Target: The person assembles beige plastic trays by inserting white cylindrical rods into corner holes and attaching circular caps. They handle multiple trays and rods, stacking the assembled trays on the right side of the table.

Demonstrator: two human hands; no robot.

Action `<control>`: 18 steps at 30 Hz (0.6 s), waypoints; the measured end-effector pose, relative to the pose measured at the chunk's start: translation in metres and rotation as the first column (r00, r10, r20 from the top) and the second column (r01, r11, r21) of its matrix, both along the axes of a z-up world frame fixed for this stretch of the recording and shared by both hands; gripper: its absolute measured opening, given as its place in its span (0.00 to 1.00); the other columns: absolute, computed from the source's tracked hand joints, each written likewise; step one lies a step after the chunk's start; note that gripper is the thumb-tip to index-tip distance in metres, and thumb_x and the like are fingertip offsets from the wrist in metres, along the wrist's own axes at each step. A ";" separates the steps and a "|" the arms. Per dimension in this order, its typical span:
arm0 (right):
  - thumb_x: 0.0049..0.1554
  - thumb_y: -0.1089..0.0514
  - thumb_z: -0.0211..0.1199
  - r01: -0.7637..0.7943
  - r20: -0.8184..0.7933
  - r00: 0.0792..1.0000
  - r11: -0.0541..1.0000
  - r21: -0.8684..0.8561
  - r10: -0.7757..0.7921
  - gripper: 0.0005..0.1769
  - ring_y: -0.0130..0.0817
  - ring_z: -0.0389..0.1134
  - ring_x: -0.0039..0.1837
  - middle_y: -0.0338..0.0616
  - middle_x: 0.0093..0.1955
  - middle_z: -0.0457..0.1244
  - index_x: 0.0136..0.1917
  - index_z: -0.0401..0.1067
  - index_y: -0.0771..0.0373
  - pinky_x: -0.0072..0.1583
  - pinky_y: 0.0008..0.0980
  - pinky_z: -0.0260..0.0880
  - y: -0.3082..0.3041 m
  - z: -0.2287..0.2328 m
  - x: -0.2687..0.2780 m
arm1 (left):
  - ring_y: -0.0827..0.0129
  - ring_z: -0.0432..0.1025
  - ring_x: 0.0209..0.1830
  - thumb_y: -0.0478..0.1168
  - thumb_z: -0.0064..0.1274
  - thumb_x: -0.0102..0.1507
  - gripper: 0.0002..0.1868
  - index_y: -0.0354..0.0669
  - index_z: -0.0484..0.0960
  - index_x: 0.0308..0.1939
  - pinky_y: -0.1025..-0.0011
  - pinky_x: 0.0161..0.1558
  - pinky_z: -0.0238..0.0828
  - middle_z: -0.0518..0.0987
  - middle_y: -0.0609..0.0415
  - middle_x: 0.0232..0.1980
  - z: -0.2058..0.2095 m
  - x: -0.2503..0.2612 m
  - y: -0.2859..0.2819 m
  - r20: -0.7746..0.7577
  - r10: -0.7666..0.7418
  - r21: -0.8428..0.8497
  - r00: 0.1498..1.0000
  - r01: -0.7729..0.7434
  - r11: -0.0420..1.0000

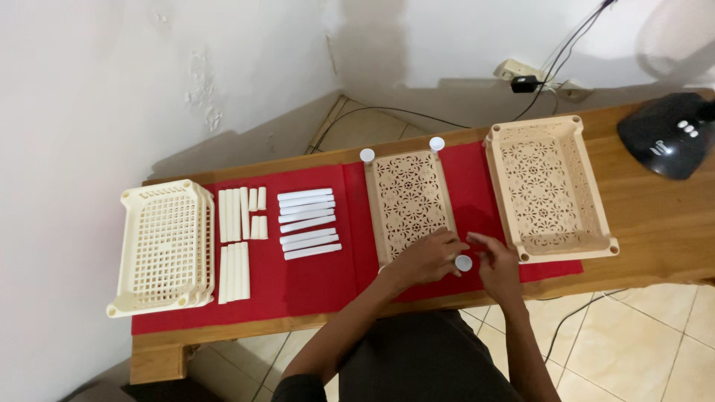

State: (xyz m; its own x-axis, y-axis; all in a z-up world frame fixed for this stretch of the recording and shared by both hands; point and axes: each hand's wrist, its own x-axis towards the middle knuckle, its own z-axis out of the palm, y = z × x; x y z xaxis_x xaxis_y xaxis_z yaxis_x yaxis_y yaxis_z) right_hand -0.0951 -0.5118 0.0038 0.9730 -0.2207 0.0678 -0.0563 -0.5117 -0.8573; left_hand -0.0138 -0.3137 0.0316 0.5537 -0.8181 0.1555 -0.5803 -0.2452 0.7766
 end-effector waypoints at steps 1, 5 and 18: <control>0.53 0.75 0.54 -0.020 -0.019 1.000 1.000 -0.003 0.019 0.26 0.39 0.75 0.59 0.51 0.60 0.71 0.64 0.74 0.63 0.58 0.32 0.74 -0.003 0.000 -0.007 | 0.54 0.71 0.58 0.46 0.68 0.51 0.33 0.34 0.80 0.57 0.59 0.59 0.69 0.78 0.46 0.54 -0.002 0.000 -0.010 0.072 -0.040 0.037 0.997 0.038 0.999; 0.47 0.70 0.69 -0.044 -0.151 0.988 0.999 -0.025 0.040 0.27 0.44 0.73 0.58 0.53 0.58 0.69 0.61 0.72 0.65 0.58 0.37 0.74 -0.003 -0.014 -0.023 | 0.55 0.70 0.57 0.44 0.68 0.50 0.37 0.36 0.78 0.62 0.58 0.60 0.67 0.78 0.48 0.52 -0.020 -0.001 -0.027 0.145 -0.147 0.147 0.979 0.126 0.981; 0.47 0.66 0.72 0.075 -0.080 0.993 0.986 -0.150 -0.088 0.21 0.51 0.74 0.53 0.55 0.52 0.71 0.55 0.76 0.66 0.54 0.42 0.74 0.007 -0.065 -0.031 | 0.56 0.71 0.54 0.42 0.61 0.61 0.19 0.37 0.80 0.52 0.57 0.54 0.68 0.77 0.48 0.50 -0.055 0.001 -0.030 0.211 -0.155 0.127 0.965 0.130 0.983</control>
